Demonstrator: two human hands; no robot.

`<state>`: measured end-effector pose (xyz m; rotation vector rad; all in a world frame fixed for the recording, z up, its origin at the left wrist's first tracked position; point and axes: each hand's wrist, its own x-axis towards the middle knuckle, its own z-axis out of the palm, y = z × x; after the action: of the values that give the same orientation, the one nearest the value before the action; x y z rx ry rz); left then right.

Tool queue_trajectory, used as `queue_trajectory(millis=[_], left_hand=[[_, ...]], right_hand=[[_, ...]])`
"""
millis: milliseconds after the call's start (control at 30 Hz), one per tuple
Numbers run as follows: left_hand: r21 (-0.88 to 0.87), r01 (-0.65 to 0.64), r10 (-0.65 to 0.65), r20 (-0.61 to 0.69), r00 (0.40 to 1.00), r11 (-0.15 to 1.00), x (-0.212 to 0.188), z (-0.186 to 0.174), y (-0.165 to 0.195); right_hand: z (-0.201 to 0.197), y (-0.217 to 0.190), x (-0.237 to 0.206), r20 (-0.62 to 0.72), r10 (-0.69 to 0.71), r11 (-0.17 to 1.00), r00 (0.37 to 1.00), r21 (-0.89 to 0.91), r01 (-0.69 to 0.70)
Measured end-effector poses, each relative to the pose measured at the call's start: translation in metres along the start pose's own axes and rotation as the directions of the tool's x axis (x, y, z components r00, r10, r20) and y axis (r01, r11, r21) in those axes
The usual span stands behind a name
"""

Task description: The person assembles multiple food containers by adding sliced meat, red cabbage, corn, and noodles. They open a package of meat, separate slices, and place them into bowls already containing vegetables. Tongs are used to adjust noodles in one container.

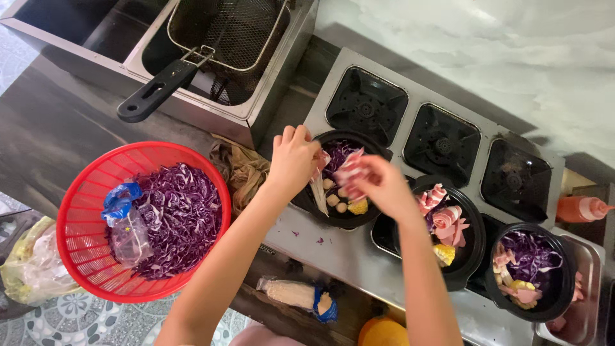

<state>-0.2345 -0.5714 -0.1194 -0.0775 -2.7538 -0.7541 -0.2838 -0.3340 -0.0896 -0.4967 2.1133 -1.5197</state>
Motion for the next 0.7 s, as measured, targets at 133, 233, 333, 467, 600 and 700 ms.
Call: queue_trajectory(millis=[133, 233, 333, 467, 600, 700], left_hand=[[0.182, -0.147, 0.156, -0.039, 0.987, 0.972, -0.012, 0.0, 0.004], [0.053, -0.079, 0.086, -0.146, 0.986, 0.995, -0.019, 0.003, 0.005], [-0.028, -0.035, 0.03, -0.152, 0.988, 0.999, -0.037, 0.005, 0.01], [-0.061, 0.012, -0.014, -0.035, 0.999, 0.998, -0.05, 0.003, 0.017], [-0.048, 0.026, -0.029, -0.068, 0.997, 0.999, -0.046, -0.003, 0.024], [-0.128, -0.063, 0.047, -0.118, 0.992, 0.99, -0.042, -0.014, 0.026]], right_hand=[[0.043, 0.009, 0.004, 0.017, 0.205, 0.978, 0.979, -0.048, -0.204], [0.068, 0.015, 0.008, -0.117, -0.054, 0.954, 0.992, -0.3, 0.016], [0.074, 0.016, 0.006, -0.181, -0.145, 0.917, 0.973, -0.394, 0.063], [0.071, 0.015, -0.001, -0.132, -0.401, 0.665, 0.907, -0.722, 0.189], [0.06, 0.02, 0.002, -0.214, -0.098, 0.935, 0.972, -0.354, 0.016], [0.039, 0.02, 0.011, -0.158, 0.042, 0.997, 0.987, 0.077, -0.03]])
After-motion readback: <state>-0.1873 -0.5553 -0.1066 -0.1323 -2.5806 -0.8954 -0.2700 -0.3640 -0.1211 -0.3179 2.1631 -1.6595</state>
